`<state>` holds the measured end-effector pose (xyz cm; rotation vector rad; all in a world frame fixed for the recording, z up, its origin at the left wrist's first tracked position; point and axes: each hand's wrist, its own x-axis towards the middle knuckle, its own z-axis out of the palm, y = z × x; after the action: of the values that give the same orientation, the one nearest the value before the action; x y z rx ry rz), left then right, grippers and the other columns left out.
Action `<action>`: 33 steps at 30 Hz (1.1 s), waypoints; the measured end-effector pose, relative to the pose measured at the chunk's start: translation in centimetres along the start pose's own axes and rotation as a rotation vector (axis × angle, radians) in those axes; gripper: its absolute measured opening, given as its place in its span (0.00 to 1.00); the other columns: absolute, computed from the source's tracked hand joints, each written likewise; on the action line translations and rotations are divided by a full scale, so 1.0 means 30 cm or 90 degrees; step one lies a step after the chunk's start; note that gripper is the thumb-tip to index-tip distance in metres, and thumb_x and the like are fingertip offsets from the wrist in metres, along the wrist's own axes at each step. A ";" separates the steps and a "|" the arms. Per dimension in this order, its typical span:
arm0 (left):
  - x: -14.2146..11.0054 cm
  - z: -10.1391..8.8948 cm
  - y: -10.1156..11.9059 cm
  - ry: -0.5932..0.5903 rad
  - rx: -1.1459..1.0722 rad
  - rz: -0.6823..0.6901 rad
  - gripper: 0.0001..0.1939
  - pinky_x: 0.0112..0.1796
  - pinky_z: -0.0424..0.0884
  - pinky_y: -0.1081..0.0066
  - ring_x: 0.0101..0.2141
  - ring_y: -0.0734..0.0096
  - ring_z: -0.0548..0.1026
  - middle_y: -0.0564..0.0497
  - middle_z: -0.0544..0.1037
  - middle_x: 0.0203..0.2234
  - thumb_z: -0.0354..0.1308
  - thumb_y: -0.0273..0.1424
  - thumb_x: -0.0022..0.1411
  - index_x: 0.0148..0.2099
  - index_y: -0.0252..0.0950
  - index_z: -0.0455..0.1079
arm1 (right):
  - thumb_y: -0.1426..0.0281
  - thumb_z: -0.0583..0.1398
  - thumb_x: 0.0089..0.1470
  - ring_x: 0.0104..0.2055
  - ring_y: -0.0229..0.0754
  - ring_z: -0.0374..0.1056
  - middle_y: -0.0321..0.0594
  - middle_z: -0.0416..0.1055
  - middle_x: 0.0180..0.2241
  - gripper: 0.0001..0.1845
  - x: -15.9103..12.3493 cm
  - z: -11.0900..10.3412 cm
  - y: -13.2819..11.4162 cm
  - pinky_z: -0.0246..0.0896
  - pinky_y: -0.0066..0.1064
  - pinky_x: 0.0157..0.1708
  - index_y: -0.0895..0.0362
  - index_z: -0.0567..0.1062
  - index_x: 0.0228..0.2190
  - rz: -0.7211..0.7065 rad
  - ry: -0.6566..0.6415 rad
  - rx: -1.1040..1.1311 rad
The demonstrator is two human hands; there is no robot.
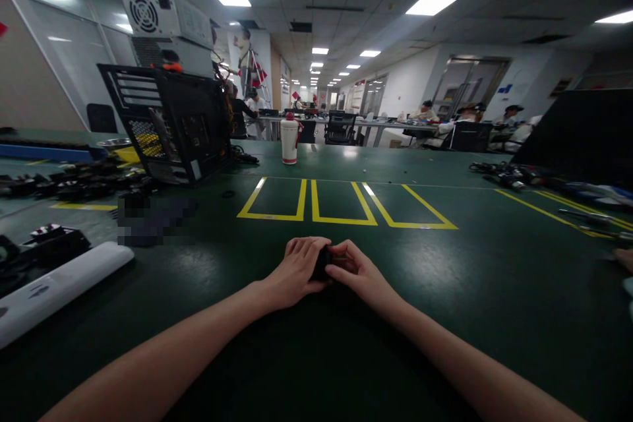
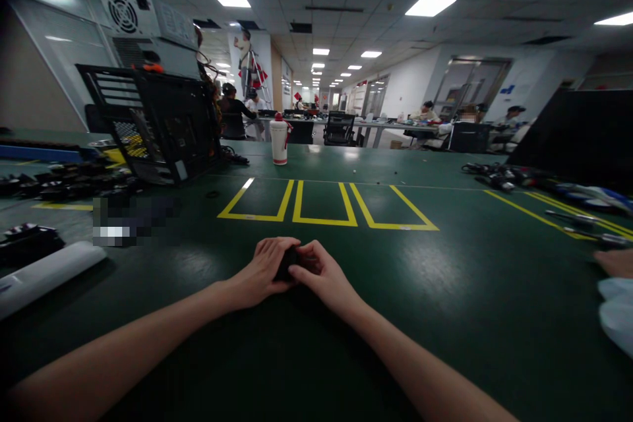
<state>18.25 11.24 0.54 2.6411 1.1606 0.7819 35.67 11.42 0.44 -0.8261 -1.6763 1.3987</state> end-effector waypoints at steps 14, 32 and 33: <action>0.001 0.003 -0.002 -0.003 -0.005 0.001 0.33 0.50 0.52 0.58 0.50 0.60 0.59 0.46 0.61 0.48 0.59 0.28 0.49 0.54 0.39 0.46 | 0.71 0.62 0.41 0.42 0.40 0.65 0.36 0.65 0.38 0.17 0.007 -0.009 0.010 0.60 0.36 0.43 0.54 0.63 0.34 -0.009 -0.010 -0.003; 0.001 -0.025 0.021 -0.027 -0.015 -0.004 0.30 0.50 0.53 0.57 0.50 0.59 0.58 0.46 0.61 0.49 0.57 0.29 0.52 0.54 0.40 0.47 | 0.71 0.61 0.43 0.45 0.39 0.64 0.36 0.65 0.39 0.15 -0.002 -0.007 0.000 0.61 0.35 0.45 0.54 0.62 0.35 -0.008 -0.018 0.028; 0.002 -0.025 0.021 -0.026 -0.013 -0.004 0.29 0.50 0.53 0.57 0.50 0.59 0.58 0.46 0.61 0.49 0.56 0.30 0.53 0.54 0.40 0.47 | 0.70 0.60 0.45 0.44 0.39 0.64 0.36 0.65 0.39 0.14 -0.003 -0.006 -0.001 0.61 0.34 0.44 0.54 0.62 0.34 -0.004 -0.016 0.029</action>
<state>18.30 10.79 1.40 2.6230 1.1431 0.7325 35.86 11.43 0.46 -0.7799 -1.6594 1.4427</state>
